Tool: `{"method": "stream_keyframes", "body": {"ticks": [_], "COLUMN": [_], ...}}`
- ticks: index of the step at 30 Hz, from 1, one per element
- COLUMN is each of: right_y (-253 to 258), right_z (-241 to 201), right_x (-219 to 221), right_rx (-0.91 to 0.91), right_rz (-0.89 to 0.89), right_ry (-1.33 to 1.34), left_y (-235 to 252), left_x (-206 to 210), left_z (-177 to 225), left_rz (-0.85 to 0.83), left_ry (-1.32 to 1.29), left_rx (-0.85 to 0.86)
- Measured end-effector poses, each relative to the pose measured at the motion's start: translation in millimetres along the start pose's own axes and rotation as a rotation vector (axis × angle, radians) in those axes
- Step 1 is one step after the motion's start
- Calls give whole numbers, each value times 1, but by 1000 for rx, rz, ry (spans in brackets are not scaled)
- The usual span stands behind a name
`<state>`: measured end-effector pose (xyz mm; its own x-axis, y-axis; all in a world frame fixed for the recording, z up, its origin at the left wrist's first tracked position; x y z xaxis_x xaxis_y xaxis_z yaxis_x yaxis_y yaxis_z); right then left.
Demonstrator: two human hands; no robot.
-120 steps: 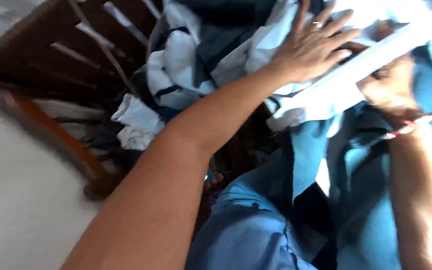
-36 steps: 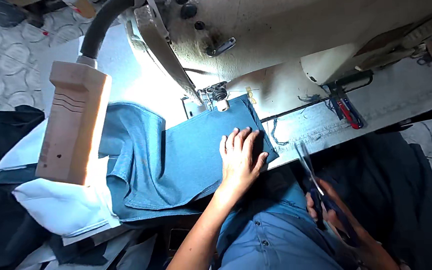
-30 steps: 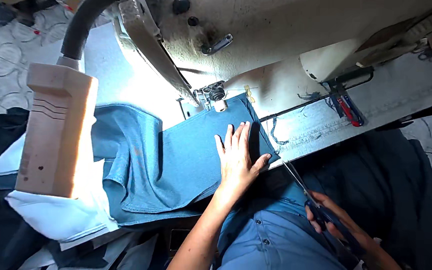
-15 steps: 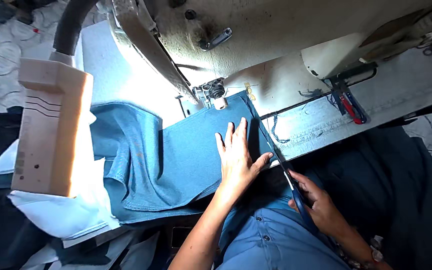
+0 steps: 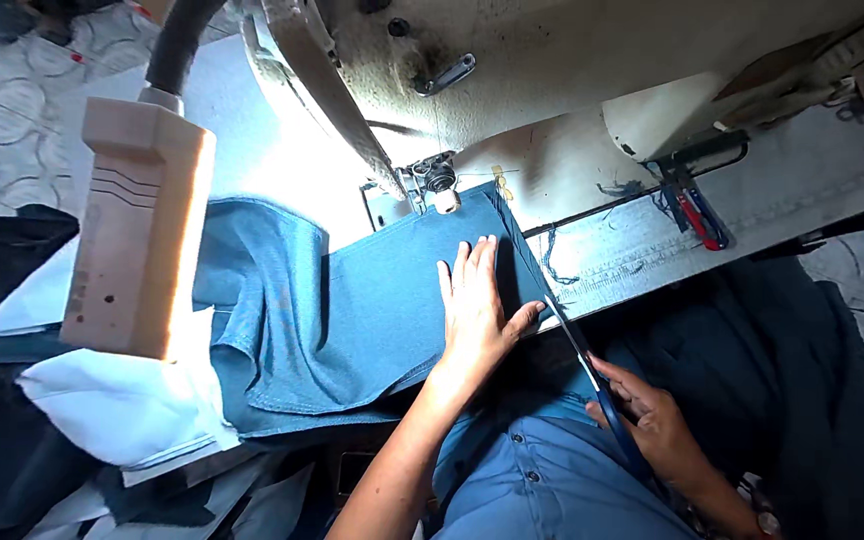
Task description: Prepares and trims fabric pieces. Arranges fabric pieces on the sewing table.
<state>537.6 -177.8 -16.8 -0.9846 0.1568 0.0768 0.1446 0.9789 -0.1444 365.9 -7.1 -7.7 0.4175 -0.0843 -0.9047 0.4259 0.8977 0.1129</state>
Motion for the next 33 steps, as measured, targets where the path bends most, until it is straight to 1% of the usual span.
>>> {"method": "stream_keyframes", "body": {"ticks": [3, 5, 8, 10, 17, 21, 25, 27, 29, 33], "right_y": [1, 4, 10, 12, 1, -5, -3, 1, 7, 20], "right_z": [-1, 0, -1, -2, 0, -1, -3, -2, -2, -2], "right_x": [-3, -4, -2, 1, 8, 6, -2, -4, -1, 10], "right_rx": [69, 122, 100, 68, -7, -14, 41, 86, 80, 20], "right_rz": [-11, -52, -119, -122, 4, 38, -27, -123, -183, -154], "right_ry": [15, 4, -77, -95, -96, -63, -67, -112, -134, -164], "left_y": [5, 5, -1, -6, -15, -15, -15, -15, -16, -21], "left_x": [-10, -8, 1, 2, 4, 4, 6, 5, 5, 6], "left_z": [0, -7, -13, -9, -3, -3, -3, -3, -3, 0], "left_rz": [-157, -198, -130, -127, -104, -98, -96, -111, -113, -138], "left_ry": [255, 364, 345, 327, 311, 323, 332, 333, 330, 326], "left_rx": [75, 111, 124, 119, 98, 107, 102, 97, 96, 93]}}
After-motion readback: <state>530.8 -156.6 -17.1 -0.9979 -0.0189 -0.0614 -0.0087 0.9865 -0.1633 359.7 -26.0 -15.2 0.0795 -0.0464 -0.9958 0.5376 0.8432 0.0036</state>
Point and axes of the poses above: each hand's wrist, its own y-axis towards the middle knuckle, its own x-axis out of the palm, z = x × y, the point moved 4 cm from there along y, towards the middle knuckle, and after that the axes turned 14 degrees about y, right-handed, at the moved point
